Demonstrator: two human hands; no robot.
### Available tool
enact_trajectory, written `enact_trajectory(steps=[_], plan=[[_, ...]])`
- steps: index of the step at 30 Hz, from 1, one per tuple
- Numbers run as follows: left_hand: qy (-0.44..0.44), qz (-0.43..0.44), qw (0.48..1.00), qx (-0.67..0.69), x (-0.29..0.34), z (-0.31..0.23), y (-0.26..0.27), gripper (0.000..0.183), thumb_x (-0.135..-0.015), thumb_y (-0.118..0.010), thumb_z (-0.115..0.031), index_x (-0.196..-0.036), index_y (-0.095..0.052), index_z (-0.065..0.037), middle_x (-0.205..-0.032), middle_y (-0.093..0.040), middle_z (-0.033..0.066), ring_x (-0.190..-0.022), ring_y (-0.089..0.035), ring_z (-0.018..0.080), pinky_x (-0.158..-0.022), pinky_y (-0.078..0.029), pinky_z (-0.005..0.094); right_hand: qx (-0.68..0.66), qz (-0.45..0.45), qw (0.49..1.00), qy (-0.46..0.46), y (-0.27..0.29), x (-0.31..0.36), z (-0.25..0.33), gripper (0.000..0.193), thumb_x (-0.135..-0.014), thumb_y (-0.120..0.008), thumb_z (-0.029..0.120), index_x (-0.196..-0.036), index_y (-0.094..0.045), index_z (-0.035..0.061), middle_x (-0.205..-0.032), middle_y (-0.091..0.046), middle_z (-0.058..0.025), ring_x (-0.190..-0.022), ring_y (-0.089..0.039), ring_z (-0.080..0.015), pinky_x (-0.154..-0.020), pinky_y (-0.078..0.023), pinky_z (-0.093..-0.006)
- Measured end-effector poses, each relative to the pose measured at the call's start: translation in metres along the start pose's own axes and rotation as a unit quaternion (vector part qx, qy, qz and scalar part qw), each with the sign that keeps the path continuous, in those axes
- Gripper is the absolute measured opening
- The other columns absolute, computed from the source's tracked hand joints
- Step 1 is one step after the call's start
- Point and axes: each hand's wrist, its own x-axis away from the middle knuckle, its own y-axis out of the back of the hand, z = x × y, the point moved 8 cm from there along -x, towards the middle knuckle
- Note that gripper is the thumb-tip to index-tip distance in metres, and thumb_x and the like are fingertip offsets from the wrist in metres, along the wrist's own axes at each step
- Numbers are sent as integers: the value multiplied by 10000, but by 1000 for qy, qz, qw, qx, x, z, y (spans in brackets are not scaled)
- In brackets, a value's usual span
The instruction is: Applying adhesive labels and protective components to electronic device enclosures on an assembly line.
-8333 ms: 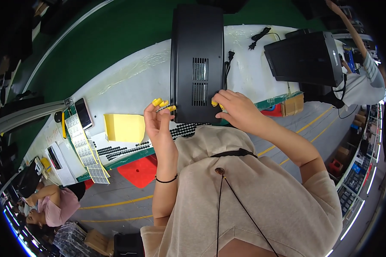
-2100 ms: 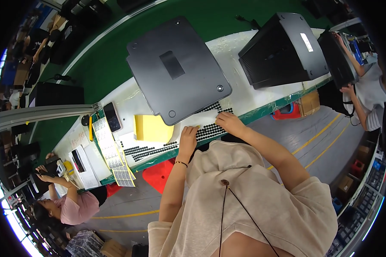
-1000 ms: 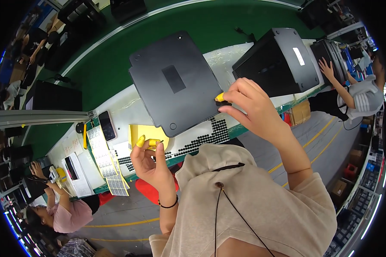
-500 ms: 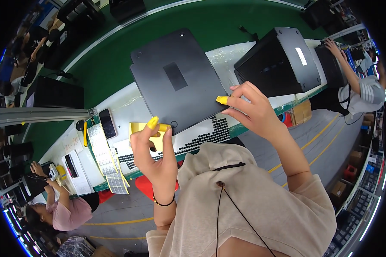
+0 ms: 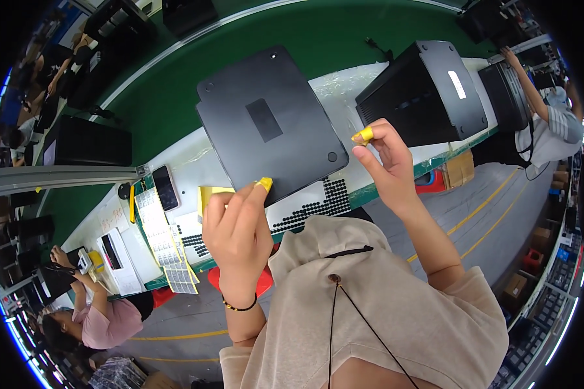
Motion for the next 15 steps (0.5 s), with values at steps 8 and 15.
enact_trajectory(steps=[8, 15], plan=[[-40, 8, 996, -85, 24, -9, -3, 250, -728, -632, 102, -957, -636, 3, -958, -674, 132, -796, -593, 283, -674, -469, 335, -74, -66, 992, -72, -28, -7, -4, 759, -779, -703, 12, -1396, -265, 78, -1294, -381, -104, -1229, -428, -229, -1026, -373, -359], [182, -203, 961, 46, 38, 42, 26, 299, -846, -583, 101, -1131, -553, 14, -1192, -458, 128, -978, -582, 260, -797, -494, 357, -269, -98, 943, -172, -31, -10, -13, 794, -755, -688, -31, -1414, -263, 95, -1329, -355, -111, -1255, -402, -244, -994, -407, -344]])
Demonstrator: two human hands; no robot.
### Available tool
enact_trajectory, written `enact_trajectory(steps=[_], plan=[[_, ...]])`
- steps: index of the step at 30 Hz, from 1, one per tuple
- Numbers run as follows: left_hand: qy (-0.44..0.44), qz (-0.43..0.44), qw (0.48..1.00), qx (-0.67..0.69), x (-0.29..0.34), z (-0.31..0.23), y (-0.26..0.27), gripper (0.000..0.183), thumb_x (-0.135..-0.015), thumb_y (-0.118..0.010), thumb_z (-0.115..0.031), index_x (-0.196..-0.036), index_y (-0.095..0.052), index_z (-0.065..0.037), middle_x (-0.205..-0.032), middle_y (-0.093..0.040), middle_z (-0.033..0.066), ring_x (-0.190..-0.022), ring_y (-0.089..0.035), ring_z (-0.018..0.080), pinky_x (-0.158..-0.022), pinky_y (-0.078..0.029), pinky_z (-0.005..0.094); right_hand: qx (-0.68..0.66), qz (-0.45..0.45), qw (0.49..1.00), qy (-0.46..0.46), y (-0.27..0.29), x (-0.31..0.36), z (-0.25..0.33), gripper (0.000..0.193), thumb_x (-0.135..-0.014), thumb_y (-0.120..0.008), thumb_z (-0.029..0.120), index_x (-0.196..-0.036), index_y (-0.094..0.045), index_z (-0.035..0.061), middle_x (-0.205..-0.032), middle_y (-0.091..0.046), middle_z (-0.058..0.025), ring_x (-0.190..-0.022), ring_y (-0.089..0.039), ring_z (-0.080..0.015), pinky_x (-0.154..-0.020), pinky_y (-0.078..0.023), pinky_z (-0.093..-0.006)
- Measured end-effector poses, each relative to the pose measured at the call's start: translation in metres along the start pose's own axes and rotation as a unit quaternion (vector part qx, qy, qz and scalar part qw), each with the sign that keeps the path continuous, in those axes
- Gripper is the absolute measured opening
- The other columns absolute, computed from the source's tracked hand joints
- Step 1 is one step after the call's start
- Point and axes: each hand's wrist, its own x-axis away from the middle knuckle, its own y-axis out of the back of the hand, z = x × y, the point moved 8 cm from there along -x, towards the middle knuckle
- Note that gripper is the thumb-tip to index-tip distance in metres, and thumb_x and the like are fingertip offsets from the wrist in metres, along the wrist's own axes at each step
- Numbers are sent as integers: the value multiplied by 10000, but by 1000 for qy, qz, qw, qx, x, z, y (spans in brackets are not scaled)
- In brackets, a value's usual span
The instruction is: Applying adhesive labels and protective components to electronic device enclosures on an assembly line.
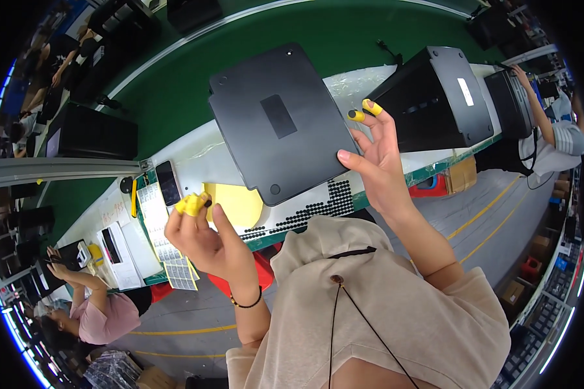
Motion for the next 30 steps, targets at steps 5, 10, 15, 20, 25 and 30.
enact_trajectory(steps=[5, 10, 15, 20, 25, 30], plan=[[111, -23, 951, 288, -33, 17, -17, 441, -801, -555, 192, -1200, -478, 20, -1166, -418, 103, -964, -596, 187, -859, -562, 369, 30, 14, 999, 8, 7, -1, 4, 629, -836, -628, -5, -1382, -326, 71, -1304, -392, -94, -1197, -462, -191, -952, -434, -305], [62, 41, 936, 345, -79, 24, -62, 600, -779, -620, 167, -1302, -394, -20, -1172, -407, 94, -938, -636, 186, -1020, -447, 442, 28, -69, 997, 22, 32, 7, -9, 280, -898, -604, 47, -1155, -493, 56, -1095, -537, -51, -1026, -529, -114, -887, -455, -262], [84, 83, 946, 302, -119, 34, -91, 676, -768, -665, 137, -1342, -347, -25, -1147, -413, 91, -922, -653, 175, -1059, -397, 399, 39, -63, 995, 61, 21, 11, -3, 229, -862, -625, -26, -1045, -511, 52, -1017, -561, -45, -998, -555, -124, -901, -439, -262], [24, 113, 974, 194, -126, 39, -110, 595, -769, -671, 116, -1293, -411, 5, -1175, -460, 131, -887, -666, 170, -1062, -399, 403, 47, -52, 995, 66, 25, 7, 0, 224, -862, -620, -33, -1029, -503, 61, -1020, -561, -49, -990, -575, -127, -902, -437, -264], [-90, 114, 987, 65, -126, 29, -107, 575, -760, -674, 107, -1277, -451, -15, -1045, -581, 119, -863, -675, 177, -914, -486, 343, 59, -64, 992, 94, 30, 2, 5, 229, -865, -617, -31, -1043, -502, 57, -1026, -557, -49, -985, -568, -119, -903, -433, -257], [-149, 153, 976, 46, -116, 15, -101, 567, -763, -646, 119, -1281, -462, -23, -992, -598, 110, -890, -684, 209, -834, -504, 316, 83, -72, 987, 118, 29, -13, 13, 226, -868, -619, -25, -1051, -505, 47, -1008, -561, -46, -964, -566, -118, -893, -436, -260]])
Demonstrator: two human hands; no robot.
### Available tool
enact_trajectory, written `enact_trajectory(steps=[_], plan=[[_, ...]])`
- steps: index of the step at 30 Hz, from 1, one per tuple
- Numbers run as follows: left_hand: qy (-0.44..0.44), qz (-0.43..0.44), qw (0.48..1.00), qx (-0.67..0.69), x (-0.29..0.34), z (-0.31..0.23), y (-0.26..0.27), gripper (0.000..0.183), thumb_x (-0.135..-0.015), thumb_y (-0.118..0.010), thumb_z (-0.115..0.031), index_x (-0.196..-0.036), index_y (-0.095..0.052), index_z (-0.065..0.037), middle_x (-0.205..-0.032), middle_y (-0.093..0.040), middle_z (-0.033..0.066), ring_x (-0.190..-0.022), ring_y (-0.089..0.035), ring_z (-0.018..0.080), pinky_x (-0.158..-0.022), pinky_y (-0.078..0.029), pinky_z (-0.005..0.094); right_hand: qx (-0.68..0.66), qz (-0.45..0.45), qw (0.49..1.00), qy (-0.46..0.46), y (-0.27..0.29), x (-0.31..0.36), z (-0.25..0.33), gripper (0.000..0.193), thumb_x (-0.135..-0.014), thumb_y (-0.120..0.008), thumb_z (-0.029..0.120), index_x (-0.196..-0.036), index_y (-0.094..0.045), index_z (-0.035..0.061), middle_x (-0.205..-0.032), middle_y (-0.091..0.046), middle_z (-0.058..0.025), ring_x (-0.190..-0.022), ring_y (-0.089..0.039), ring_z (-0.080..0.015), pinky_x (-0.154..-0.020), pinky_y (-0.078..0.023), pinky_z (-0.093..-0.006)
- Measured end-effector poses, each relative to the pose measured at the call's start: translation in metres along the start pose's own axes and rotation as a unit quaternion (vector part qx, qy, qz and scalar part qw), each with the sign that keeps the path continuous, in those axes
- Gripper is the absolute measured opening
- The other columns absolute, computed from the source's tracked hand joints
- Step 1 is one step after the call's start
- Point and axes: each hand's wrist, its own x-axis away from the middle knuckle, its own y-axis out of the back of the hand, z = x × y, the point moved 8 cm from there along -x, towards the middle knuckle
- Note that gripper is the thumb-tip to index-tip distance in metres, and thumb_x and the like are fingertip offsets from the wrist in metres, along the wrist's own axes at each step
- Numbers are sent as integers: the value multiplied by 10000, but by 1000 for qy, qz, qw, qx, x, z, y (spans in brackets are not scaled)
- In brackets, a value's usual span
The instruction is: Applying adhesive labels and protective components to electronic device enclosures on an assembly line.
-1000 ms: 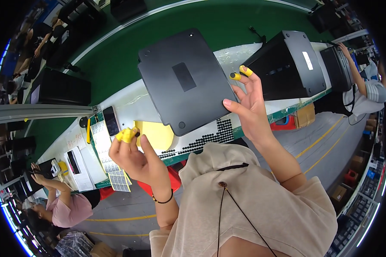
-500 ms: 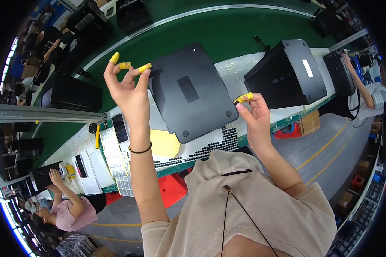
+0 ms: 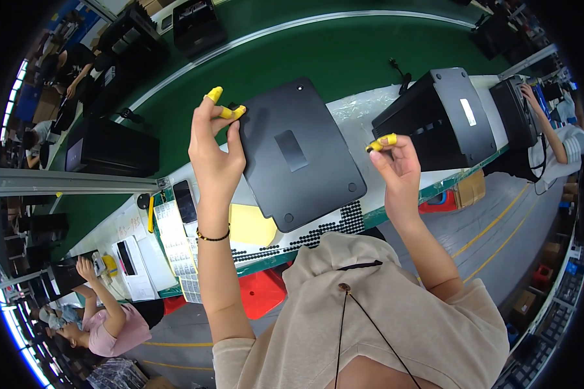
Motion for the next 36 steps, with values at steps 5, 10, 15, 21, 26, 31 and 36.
enact_trajectory(steps=[5, 10, 15, 21, 26, 31, 36], plan=[[21, 22, 999, 28, 9, 3, -5, 597, -817, -570, 120, -1362, -377, -33, -1177, -579, 158, -1021, -663, 251, -893, -490, 341, 287, 64, 917, 268, -34, -48, 41, 204, -844, -643, -16, -1033, -573, 10, -986, -601, -63, -928, -587, -156, -853, -453, -272], [75, 12, 990, 120, 13, 7, -7, 584, -877, -500, 95, -1411, -304, -38, -1341, -474, 200, -1178, -572, 302, -979, -436, 373, 371, 149, 832, 383, -94, -81, 66, 229, -822, -658, 1, -1046, -615, 26, -919, -612, -85, -901, -600, -208, -787, -481, -291], [86, 6, 986, 140, 15, 11, -7, 570, -877, -494, 95, -1403, -318, -34, -1329, -474, 195, -1174, -573, 299, -970, -443, 373, 509, 233, 709, 429, -126, -88, 61, 231, -815, -637, 11, -1036, -633, 75, -867, -592, -66, -880, -595, -234, -746, -496, -330], [102, -9, 983, 153, 17, 17, -5, 545, -868, -486, 104, -1378, -351, -31, -1316, -470, 186, -1160, -580, 298, -959, -452, 374, 550, 253, 613, 507, -144, -77, 66, 280, -741, -643, -3, -1007, -640, 86, -875, -597, -55, -894, -587, -222, -761, -497, -336], [69, -15, 985, 160, 16, 16, -5, 538, -860, -478, 112, -1366, -366, -33, -1304, -466, 175, -1157, -582, 292, -960, -455, 364, 552, 278, 596, 512, -137, -70, 60, 303, -721, -625, -29, -1006, -639, 75, -925, -615, -54, -981, -581, -239, -834, -501, -356], [69, -21, 985, 159, 17, 16, -6, 537, -857, -472, 117, -1362, -373, -34, -1296, -468, 170, -1155, -584, 294, -964, -455, 357, 561, 282, 592, 506, -131, -64, 57, 303, -728, -610, -43, -1008, -638, 69, -993, -627, -53, -1080, -562, -261, -927, -485, -386], [72, -8, 985, 156, 18, 17, -5, 526, -861, -493, 99, -1357, -382, -34, -1296, -454, 175, -1170, -565, 302, -981, -439, 366, 577, 313, 579, 483, -125, -63, 52, 337, -764, -579, -50, -1071, -633, 77, -1074, -637, -68, -1144, -539, -272, -1023, -430, -417]])
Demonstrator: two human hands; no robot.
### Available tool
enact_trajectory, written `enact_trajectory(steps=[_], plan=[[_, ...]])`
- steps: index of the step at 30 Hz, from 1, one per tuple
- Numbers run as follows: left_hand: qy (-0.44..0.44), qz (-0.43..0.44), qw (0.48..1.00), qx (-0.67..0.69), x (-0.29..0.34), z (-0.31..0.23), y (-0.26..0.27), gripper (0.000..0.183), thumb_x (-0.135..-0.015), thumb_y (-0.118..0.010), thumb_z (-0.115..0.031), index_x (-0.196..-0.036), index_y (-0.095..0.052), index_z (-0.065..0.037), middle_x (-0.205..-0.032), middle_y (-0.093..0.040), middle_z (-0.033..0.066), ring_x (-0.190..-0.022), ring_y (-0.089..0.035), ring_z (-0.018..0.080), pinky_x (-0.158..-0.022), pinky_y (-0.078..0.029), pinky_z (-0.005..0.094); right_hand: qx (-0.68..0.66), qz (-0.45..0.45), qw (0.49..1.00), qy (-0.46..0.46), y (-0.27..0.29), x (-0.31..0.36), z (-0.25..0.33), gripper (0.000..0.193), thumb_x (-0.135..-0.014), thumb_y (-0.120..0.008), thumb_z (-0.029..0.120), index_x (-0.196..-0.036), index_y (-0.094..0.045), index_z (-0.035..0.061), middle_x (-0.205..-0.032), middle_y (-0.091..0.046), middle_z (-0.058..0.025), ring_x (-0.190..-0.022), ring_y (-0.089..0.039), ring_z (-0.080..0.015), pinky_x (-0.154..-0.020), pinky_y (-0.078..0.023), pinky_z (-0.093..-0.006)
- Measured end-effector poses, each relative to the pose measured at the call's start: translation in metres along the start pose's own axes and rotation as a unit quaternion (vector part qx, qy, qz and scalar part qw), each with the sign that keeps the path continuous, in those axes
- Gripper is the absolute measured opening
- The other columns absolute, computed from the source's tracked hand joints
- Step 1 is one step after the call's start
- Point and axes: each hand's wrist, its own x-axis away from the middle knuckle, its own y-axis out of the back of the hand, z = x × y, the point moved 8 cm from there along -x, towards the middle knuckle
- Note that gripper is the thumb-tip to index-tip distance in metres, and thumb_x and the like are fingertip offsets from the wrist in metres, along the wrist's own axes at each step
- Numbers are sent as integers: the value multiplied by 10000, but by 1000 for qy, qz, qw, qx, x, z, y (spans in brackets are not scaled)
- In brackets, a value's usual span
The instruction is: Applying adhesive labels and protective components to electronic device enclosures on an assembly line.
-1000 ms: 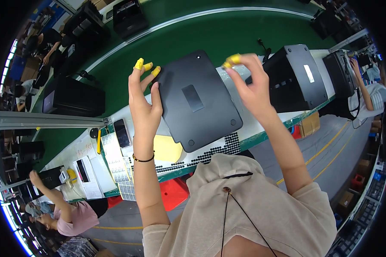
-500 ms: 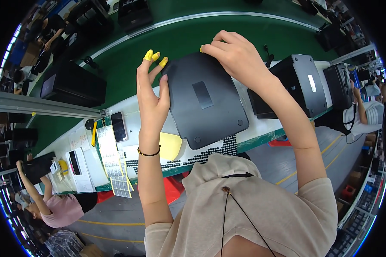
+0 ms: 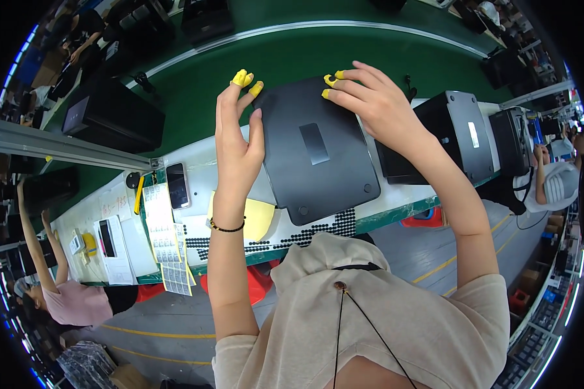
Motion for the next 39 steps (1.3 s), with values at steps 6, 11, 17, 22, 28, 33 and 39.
enact_trajectory(steps=[6, 11, 17, 22, 28, 33, 39], plan=[[-67, -102, 984, -131, 24, -5, 23, 469, -890, -539, 30, -1336, -402, -18, -1306, -431, 175, -1210, -504, 297, -1039, -381, 382, -266, -19, 936, -230, -21, 30, -32, 383, -956, -474, 76, -1339, -483, 62, -1332, -533, -129, -1278, -469, -271, -1104, -319, -392], [190, -240, 952, 25, 114, 83, 64, 344, -932, -496, 0, -1271, -441, -14, -1214, -533, 133, -1151, -528, 237, -1012, -402, 361, -483, -85, 809, -324, -59, 15, -43, 490, -974, -526, 227, -1408, -379, 55, -1343, -520, -144, -1258, -479, -210, -1071, -335, -315], [433, -353, 828, -52, 281, 158, 118, 304, -942, -477, -71, -1236, -459, 4, -1230, -491, 134, -1122, -488, 227, -940, -417, 339, -674, -76, 602, -421, -87, 10, -40, 451, -923, -567, 174, -1339, -443, 50, -1232, -588, -102, -1071, -577, -135, -913, -447, -242], [440, -369, 807, -136, 359, 172, 126, 298, -912, -510, -81, -1195, -472, 5, -1157, -475, 105, -986, -465, 187, -887, -397, 314, -466, -170, 839, -226, -29, 3, -32, 394, -869, -597, 28, -1234, -449, 39, -1257, -536, -111, -1201, -502, -201, -1109, -315, -376], [383, -350, 854, -40, 260, 97, 96, 243, -969, -469, -101, -1195, -476, -12, -1045, -549, 95, -940, -529, 149, -828, -441, 289, -908, -177, 368, -98, 46, 11, 36, 251, -883, -530, 177, -1092, -430, 79, -729, -355, 14, -684, -365, -117, -670, -373, -292], [267, -318, 907, 70, 168, 31, 70, 165, -937, -514, -15, -1100, -526, 6, -1051, -572, 101, -992, -551, 172, -867, -455, 298, -936, -143, 300, -116, 51, 14, 61, 267, -882, -524, 170, -1126, -445, 97, -696, -342, 21, -670, -361, -110, -662, -382, -287], [71, -144, 986, 35, 120, -89, 37, 208, -807, -634, 52, -1006, -575, 41, -1049, -586, 147, -955, -559, 261, -825, -462, 349, -853, -151, 478, -144, 51, 35, 70, 282, -868, -593, 211, -1021, -371, 126, -723, -426, 4, -703, -423, -138, -691, -421, -328]])
